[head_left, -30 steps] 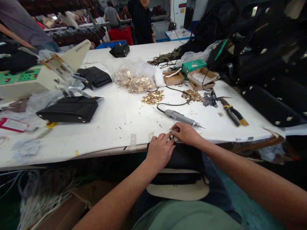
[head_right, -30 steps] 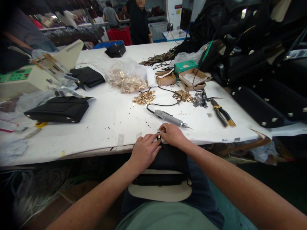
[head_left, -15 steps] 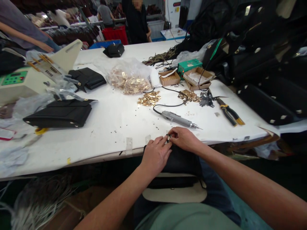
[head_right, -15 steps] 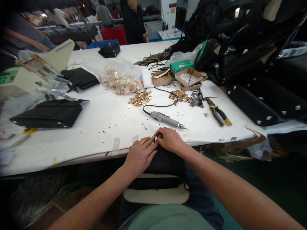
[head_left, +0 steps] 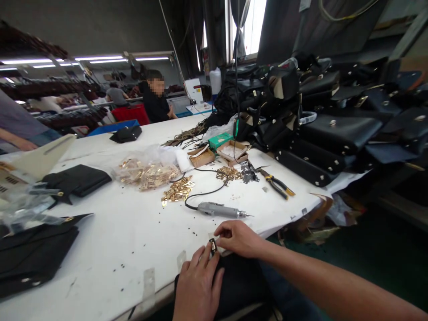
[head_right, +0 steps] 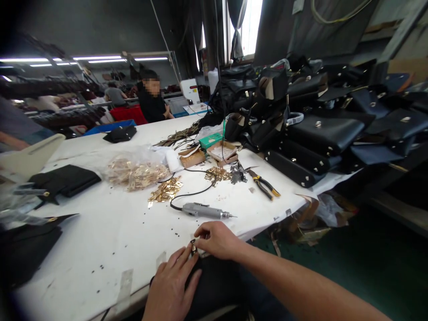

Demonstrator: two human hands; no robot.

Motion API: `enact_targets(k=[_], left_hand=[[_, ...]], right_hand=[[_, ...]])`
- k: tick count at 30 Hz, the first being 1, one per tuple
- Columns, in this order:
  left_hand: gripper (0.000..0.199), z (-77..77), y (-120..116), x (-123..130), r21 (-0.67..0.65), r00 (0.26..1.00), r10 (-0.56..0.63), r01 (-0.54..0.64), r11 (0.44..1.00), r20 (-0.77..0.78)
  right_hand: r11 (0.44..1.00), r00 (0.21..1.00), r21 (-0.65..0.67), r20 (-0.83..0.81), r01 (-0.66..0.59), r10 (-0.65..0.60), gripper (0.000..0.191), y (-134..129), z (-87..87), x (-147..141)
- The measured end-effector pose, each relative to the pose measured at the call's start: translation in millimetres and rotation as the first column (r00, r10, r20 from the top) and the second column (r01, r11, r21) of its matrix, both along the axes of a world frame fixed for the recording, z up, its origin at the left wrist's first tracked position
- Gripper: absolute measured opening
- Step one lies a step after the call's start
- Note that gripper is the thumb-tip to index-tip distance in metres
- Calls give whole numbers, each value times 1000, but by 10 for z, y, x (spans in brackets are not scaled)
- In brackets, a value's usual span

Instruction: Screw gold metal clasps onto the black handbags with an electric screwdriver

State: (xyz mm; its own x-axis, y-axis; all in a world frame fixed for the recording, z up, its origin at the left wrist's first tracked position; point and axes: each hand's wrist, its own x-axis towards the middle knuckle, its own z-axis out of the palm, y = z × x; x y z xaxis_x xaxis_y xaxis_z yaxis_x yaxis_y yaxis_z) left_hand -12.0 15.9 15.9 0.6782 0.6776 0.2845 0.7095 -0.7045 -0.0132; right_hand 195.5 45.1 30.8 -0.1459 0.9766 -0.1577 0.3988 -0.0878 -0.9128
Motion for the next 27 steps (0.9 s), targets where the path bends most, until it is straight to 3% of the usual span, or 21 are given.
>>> enact_targets(k=[4,6,9,12,19,27], left_hand=[[34,-14,19,-26,44,1000,-15,16,999,-20],[34,-24,31,-36,36,999,-18,19,999,-31],[35,-47,41,-47,23,999,-26,26,999,-29],[36,-62,36,-56,7,1000,-26,26,1000,-8],[37,-75,13,-76,-95,998,22,-16,995,65],[32,15,-30,-5,-147,993,70,-55,988,100]], right_hand=[[993,993,34,-26,117,-116,19,140,187,366],[983,977,80,123,165,-174,20,300,253,609],[969,875,151,418,197,-243,23,626,254,955],[966,804,158,537,203,-257,23,999,169,1162],[982,721,121,667,146,-189,24,1670,-45,1119],[975,709,153,669,164,-224,16,1762,-147,1157]])
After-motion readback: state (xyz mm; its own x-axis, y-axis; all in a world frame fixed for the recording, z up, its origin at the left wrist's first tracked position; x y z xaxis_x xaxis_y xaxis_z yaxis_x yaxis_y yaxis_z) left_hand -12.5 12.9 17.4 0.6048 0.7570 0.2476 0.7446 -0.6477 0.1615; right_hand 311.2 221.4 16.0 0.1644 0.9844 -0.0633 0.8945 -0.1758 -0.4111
